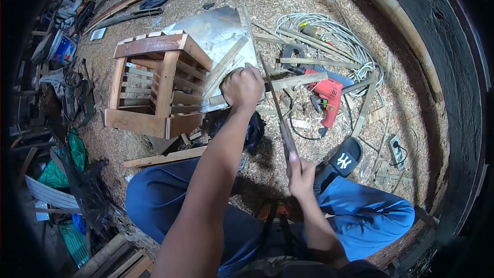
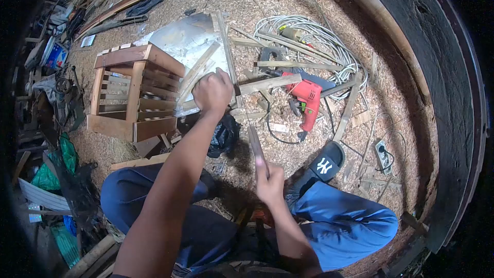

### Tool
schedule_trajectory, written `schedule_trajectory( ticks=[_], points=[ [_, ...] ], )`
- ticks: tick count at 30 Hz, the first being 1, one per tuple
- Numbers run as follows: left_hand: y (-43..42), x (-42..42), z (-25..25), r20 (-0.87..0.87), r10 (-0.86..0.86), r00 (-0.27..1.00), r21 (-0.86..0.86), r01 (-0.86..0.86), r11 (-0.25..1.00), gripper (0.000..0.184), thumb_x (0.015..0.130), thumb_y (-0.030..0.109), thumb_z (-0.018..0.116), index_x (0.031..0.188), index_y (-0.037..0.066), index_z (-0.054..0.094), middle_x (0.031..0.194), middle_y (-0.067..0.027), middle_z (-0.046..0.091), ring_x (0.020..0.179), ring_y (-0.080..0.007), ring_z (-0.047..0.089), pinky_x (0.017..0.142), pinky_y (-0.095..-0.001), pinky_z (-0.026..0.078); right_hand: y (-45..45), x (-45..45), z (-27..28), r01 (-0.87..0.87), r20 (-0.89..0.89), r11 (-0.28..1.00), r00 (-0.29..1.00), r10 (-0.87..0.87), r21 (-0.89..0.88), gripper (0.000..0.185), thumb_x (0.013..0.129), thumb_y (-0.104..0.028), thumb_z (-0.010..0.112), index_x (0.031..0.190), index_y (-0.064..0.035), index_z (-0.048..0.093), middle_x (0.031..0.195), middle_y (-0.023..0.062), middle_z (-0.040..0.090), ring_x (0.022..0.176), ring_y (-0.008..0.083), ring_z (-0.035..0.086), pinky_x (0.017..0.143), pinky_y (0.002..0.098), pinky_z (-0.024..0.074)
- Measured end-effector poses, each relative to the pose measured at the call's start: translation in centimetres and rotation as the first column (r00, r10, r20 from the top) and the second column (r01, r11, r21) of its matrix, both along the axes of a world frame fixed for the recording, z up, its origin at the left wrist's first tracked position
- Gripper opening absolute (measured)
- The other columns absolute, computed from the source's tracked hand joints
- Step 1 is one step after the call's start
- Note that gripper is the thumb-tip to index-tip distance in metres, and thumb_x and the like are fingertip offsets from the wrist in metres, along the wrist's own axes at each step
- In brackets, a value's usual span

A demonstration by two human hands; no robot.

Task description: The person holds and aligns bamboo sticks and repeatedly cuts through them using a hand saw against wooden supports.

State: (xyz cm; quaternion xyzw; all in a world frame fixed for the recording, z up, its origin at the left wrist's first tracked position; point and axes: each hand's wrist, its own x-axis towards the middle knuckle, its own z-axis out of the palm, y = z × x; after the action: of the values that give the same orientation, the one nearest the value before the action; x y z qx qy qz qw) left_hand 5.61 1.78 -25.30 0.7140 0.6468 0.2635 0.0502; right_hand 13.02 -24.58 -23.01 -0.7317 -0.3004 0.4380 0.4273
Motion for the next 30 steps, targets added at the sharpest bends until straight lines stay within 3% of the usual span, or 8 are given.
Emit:
schedule_trajectory(
  ticks=[5, 7, 10, 18, 21, 24, 28, 30],
  points=[
    [-0.3, -0.3, -0.7, -0.023, 0.023, 0.999, 0.017, -0.023, 1.0, 0.043, 0.093, 0.025, 0.056, 0.061, 0.001, 0.071, 0.067, -0.0243, 0.069, 0.061, -0.0418, 0.069, 0.063, -0.0507, 0.057, 4.1, -0.7, -1.0, 0.054, -0.066, 0.997, 0.997, -0.05, 0.06, 0.056, 0.106, -0.029, 0.056, 0.057, -0.0032, 0.045, 0.052, -0.0039, 0.04, 0.049, 0.0074, 0.036, 0.046, 0.0335, 0.0283],
    [0.0, -0.2, -0.7, -0.014, 0.031, 0.999, 0.035, -0.031, 0.999, 0.043, 0.093, 0.025, 0.056, 0.061, 0.001, 0.071, 0.067, -0.0242, 0.069, 0.061, -0.0417, 0.069, 0.063, -0.0509, 0.057, -0.1, -0.5, -0.4, 0.01, -0.059, 1.0, 0.998, -0.009, 0.022, 0.056, 0.106, -0.029, 0.055, 0.056, -0.0035, 0.047, 0.052, -0.0033, 0.043, 0.048, 0.007, 0.039, 0.046, 0.0317, 0.0301],
    [0.0, -0.3, -0.6, -0.026, 0.02, 0.999, 0.018, -0.02, 1.0, 0.042, 0.092, 0.024, 0.057, 0.061, 0.001, 0.071, 0.066, -0.0234, 0.068, 0.059, -0.0415, 0.068, 0.062, -0.0501, 0.057, -2.8, -1.0, 1.1, 0.04, -0.07, 0.989, 0.997, -0.031, 0.143, 0.062, 0.109, -0.03, 0.048, 0.051, -0.0086, 0.041, 0.046, -0.0034, 0.04, 0.042, 0.0075, 0.037, 0.043, 0.0299, 0.025],
    [0.1, -0.2, -0.9, -0.02, 0.008, 1.0, 0.032, -0.007, 0.999, 0.042, 0.092, 0.023, 0.058, 0.06, 0.0, 0.07, 0.065, -0.0238, 0.068, 0.057, -0.042, 0.068, 0.06, -0.0505, 0.057, 3.2, -0.9, -1.2, 0.032, 0.027, 0.993, 0.999, -0.035, 0.11, 0.056, 0.105, -0.024, 0.055, 0.054, -0.0036, 0.046, 0.048, -0.0029, 0.044, 0.045, 0.007, 0.041, 0.044, 0.0317, 0.0299],
    [0.3, -0.2, -0.7, -0.014, 0.02, 1.0, 0.014, -0.02, 1.0, 0.042, 0.093, 0.023, 0.057, 0.06, 0.0, 0.07, 0.066, -0.0242, 0.068, 0.058, -0.0422, 0.068, 0.061, -0.0504, 0.057, -2.6, -0.8, 0.7, 0.046, -0.072, 0.997, 0.996, -0.042, 0.059, 0.056, 0.105, -0.023, 0.055, 0.055, -0.0023, 0.046, 0.048, -0.0025, 0.044, 0.044, 0.0077, 0.041, 0.044, 0.0323, 0.0304],
    [-0.1, -0.1, 0.1, 0.011, 0.019, 1.0, 0.0, -0.019, 1.0, 0.043, 0.094, 0.024, 0.056, 0.062, -0.001, 0.071, 0.067, -0.0248, 0.068, 0.06, -0.0423, 0.068, 0.061, -0.0507, 0.056, -3.5, -0.4, 1.9, 0.022, -0.037, 0.998, 0.999, -0.02, 0.054, 0.055, 0.105, -0.023, 0.055, 0.055, -0.002, 0.047, 0.047, -0.0018, 0.043, 0.044, 0.0077, 0.041, 0.044, 0.0328, 0.0308],
    [-0.1, -0.2, -0.5, 0.011, 0.023, 1.0, 0.003, -0.023, 1.0, 0.043, 0.094, 0.025, 0.056, 0.063, -0.001, 0.071, 0.067, -0.0249, 0.068, 0.06, -0.0424, 0.068, 0.062, -0.0505, 0.057, 2.5, -0.3, -0.9, 0.0, 0.061, 1.0, 0.998, -0.002, 0.022, 0.053, 0.106, -0.024, 0.054, 0.058, -0.0017, 0.049, 0.05, -0.0015, 0.042, 0.047, 0.0078, 0.038, 0.045, 0.0335, 0.0291],
    [-0.1, -0.3, -0.4, -0.004, 0.008, 1.0, 0.017, -0.008, 1.0, 0.043, 0.094, 0.024, 0.056, 0.063, -0.001, 0.071, 0.067, -0.0248, 0.068, 0.06, -0.0424, 0.068, 0.062, -0.0503, 0.057, 5.3, -0.3, -0.4, 0.059, -0.082, 0.997, 0.995, -0.055, 0.04, 0.052, 0.106, -0.024, 0.054, 0.06, -0.001, 0.051, 0.051, -0.0016, 0.042, 0.048, 0.0079, 0.037, 0.046, 0.0336, 0.0281]
  ],
)
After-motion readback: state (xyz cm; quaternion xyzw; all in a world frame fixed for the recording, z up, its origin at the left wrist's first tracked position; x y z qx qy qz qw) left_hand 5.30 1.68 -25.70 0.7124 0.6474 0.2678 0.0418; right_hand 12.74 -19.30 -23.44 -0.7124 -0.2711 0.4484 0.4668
